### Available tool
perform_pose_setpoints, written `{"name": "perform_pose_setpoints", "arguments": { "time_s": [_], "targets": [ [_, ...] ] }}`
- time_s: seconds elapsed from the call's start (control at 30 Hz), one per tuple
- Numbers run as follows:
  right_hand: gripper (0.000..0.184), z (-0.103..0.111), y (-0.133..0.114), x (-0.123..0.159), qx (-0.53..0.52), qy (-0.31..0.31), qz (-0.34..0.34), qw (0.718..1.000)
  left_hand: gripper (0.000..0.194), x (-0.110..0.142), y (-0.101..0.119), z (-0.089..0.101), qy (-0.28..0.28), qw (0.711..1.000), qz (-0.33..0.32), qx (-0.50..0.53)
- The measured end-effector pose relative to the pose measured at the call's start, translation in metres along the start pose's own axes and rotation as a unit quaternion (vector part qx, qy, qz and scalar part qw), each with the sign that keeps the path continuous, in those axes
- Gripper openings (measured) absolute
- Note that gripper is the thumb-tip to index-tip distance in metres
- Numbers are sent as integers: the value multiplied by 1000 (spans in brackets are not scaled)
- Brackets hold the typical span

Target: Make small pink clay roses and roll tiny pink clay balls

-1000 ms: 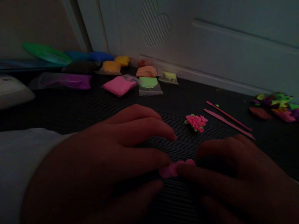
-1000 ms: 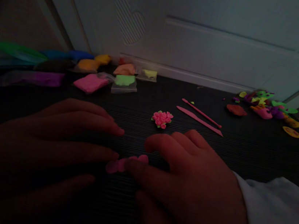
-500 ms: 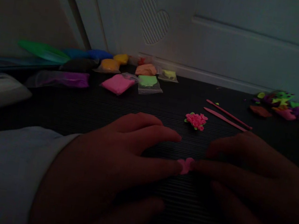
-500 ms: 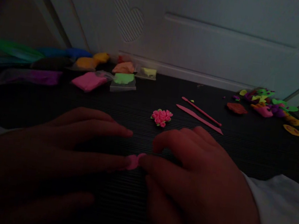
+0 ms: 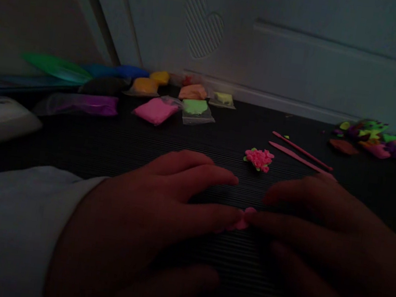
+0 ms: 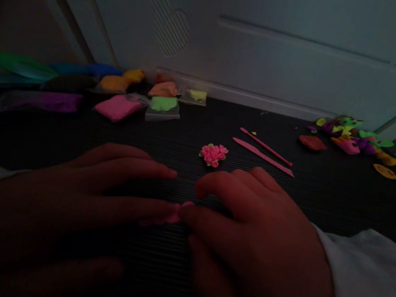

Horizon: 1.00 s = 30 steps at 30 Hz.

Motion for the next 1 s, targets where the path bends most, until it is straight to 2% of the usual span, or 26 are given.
{"name": "perform_pose_setpoints", "arguments": {
  "time_s": [0.2, 0.4, 0.5, 0.67, 0.8, 1.0],
  "targets": [
    [17, 4, 10, 3, 3, 14, -48, 999, 57, 1, 1, -1, -17, 1000, -15, 18],
    [15, 5, 7, 1, -37, 27, -29, 999, 56, -1, 0, -4, -39, 998, -14, 44],
    [12, 2, 7, 0, -52, 7, -37, 998, 55, -1, 0, -3, -32, 998, -16, 51],
    [16, 2, 5, 1, -32, 5, -10, 999, 54, 0, 0, -4, -35, 998, -15, 46],
    [19, 3, 6, 3, -19, 1, -31, 999, 55, 0, 0, -4, -47, 998, -13, 42],
    [17, 2, 6, 4, -21, -15, -16, 1000, 55, 0, 0, -4, -41, 998, -11, 44]
  ]
}}
Point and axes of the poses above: each hand's wrist, its own x-axis away from the middle knuckle, its own z-axis out of the back of the hand, y = z × x, the point moved 6 cm from there along -x, towards the middle knuckle, and after that the axes turned 14 degrees about y, right-handed, at the moved point
